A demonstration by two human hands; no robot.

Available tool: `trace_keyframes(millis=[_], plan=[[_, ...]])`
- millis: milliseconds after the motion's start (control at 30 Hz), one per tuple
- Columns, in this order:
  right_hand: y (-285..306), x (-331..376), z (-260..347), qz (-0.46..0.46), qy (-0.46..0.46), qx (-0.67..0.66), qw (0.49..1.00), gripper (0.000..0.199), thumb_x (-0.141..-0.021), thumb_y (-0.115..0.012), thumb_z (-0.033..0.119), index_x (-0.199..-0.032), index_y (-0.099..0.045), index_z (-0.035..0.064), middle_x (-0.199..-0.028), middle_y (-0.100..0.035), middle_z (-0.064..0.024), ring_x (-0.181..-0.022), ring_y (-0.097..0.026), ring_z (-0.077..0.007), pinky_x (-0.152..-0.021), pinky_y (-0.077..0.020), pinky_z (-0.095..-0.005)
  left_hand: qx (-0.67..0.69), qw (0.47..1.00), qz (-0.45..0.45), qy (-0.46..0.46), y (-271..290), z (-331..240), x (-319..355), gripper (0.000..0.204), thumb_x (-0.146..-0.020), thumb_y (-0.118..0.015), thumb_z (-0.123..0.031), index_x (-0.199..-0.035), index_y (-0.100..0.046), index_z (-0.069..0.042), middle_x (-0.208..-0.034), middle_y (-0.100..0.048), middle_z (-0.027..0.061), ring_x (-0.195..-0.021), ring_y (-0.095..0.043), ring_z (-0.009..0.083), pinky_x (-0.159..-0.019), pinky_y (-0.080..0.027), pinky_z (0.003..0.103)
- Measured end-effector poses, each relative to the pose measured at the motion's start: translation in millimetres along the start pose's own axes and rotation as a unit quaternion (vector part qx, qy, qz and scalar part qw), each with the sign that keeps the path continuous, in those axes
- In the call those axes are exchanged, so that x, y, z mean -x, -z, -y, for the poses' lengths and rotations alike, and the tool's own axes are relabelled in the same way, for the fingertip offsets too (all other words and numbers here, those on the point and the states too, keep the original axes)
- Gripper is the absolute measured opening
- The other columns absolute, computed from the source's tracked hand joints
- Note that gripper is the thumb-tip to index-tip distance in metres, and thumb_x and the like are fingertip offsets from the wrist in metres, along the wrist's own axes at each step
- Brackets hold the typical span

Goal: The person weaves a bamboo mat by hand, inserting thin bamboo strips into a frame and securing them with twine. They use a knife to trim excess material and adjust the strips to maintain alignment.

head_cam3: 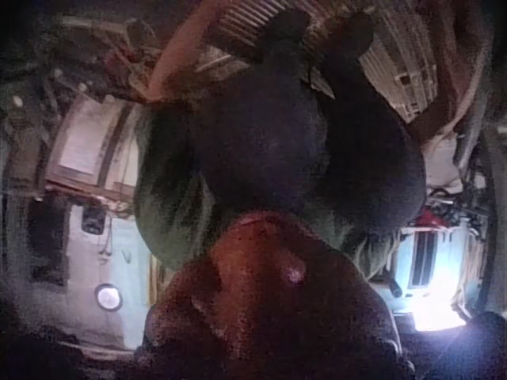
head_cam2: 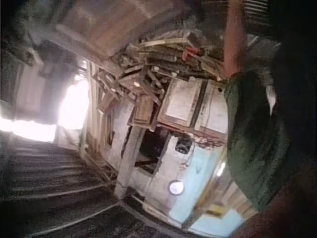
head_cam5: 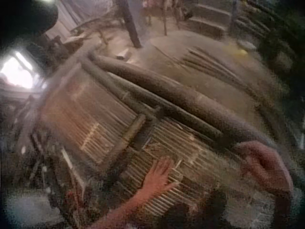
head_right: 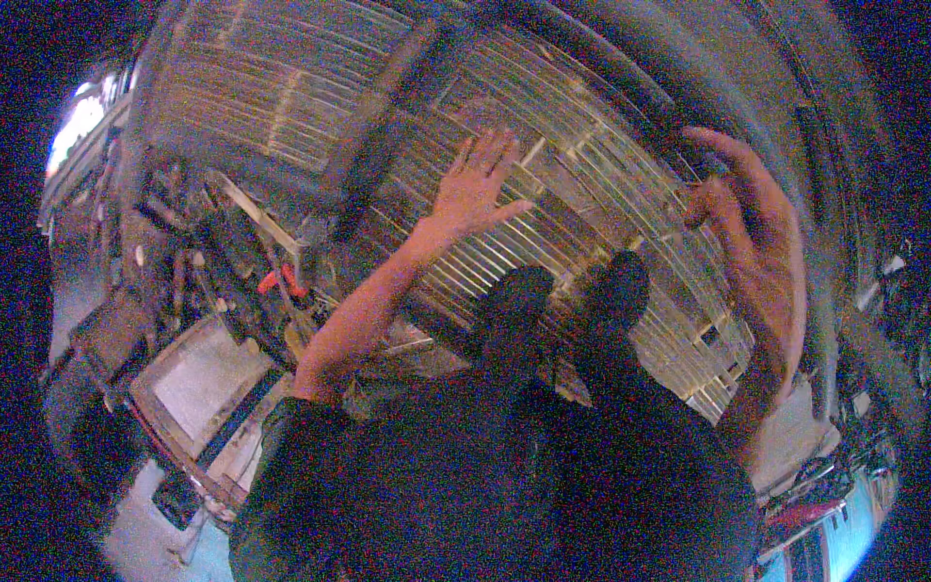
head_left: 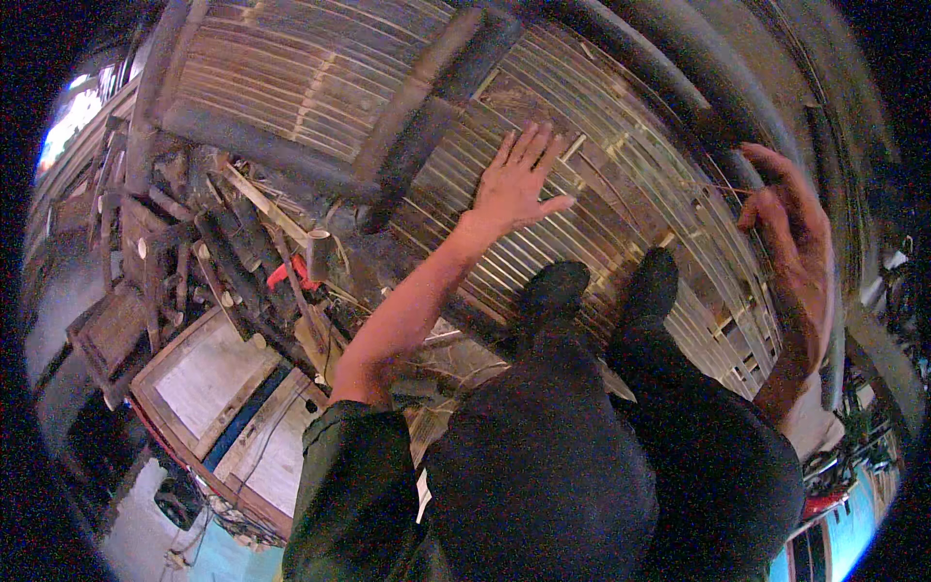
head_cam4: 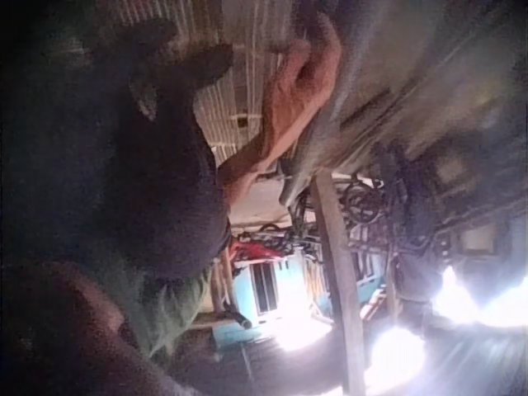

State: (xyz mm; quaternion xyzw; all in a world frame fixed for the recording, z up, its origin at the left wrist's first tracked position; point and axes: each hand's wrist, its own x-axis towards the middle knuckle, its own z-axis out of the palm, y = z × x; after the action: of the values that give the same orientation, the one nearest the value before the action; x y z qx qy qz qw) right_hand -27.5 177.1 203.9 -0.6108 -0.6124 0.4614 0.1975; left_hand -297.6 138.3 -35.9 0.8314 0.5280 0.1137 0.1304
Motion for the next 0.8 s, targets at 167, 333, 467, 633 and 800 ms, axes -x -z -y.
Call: trace_keyframes(millis=[167, 333, 467, 633, 800], plan=[[-27, -17, -8, -0.155, 0.026, 0.019, 0.987, 0.031, -0.093, -0.049, 0.012, -0.124, -0.049, 0.008, -0.083, -0.064, -0.0055, -0.076, -0.061, -0.0158, -0.07, -0.0479, -0.0302, -0.01, 0.997, 0.051, 0.051, -10, 2, -23, 0.052, -0.09, -0.043, -0.051, -0.111, -0.064, -0.008, -0.111, -0.063, 0.0153, -0.117, -0.049, 0.0312, -0.107, -0.027, 0.049], [-105, -60, -153, -0.008, -0.018, 0.281, 0.96, 0.023, -0.086, -0.052, 0.022, -0.079, -0.057, 0.0011, -0.069, -0.062, -0.0148, -0.065, -0.062, -0.0331, -0.057, -0.0462, -0.0426, 0.001, 0.98, 0.188, 0.058, -17, 25, -52, 0.046, -0.092, -0.04, -0.042, -0.092, -0.07, -0.007, -0.088, -0.067, 0.0176, -0.093, -0.061, 0.0354, -0.097, -0.035, 0.049], [-170, -70, -157, -0.036, 0.031, 0.192, 0.98, 0.02, -0.082, -0.059, 0.02, -0.084, -0.062, 0.0001, -0.072, -0.064, -0.0214, -0.07, -0.063, -0.0382, -0.063, -0.0493, -0.0465, 0.009, 0.973, 0.221, 0.07, -2, 14, -64, 0.043, -0.091, -0.043, -0.038, -0.089, -0.07, -0.005, -0.089, -0.065, 0.0219, -0.09, -0.061, 0.0385, -0.092, -0.037, 0.05], [-235, -88, -185, -0.101, 0.004, 0.076, 0.992, 0.029, -0.083, -0.055, 0.026, -0.078, -0.064, -0.001, -0.061, -0.061, -0.0177, -0.058, -0.063, -0.0287, -0.061, -0.0501, -0.043, 0.027, 0.995, 0.084, 0.043, -55, 40, -50, 0.036, -0.086, -0.048, -0.032, -0.084, -0.069, -0.003, -0.088, -0.065, 0.021, -0.088, -0.06, 0.0393, -0.084, -0.04, 0.052], [-239, -85, -155, -0.06, -0.081, 0.005, 0.995, 0.029, -0.087, -0.051, 0.025, -0.077, -0.063, -0.0002, -0.058, -0.059, -0.0141, -0.053, -0.058, -0.0253, -0.055, -0.0482, -0.0411, -0.011, 0.99, 0.117, 0.074, -51, 35, -52, 0.032, -0.084, -0.048, -0.029, -0.084, -0.068, -0.004, -0.09, -0.064, 0.0186, -0.089, -0.06, 0.037, -0.08, -0.04, 0.053]])
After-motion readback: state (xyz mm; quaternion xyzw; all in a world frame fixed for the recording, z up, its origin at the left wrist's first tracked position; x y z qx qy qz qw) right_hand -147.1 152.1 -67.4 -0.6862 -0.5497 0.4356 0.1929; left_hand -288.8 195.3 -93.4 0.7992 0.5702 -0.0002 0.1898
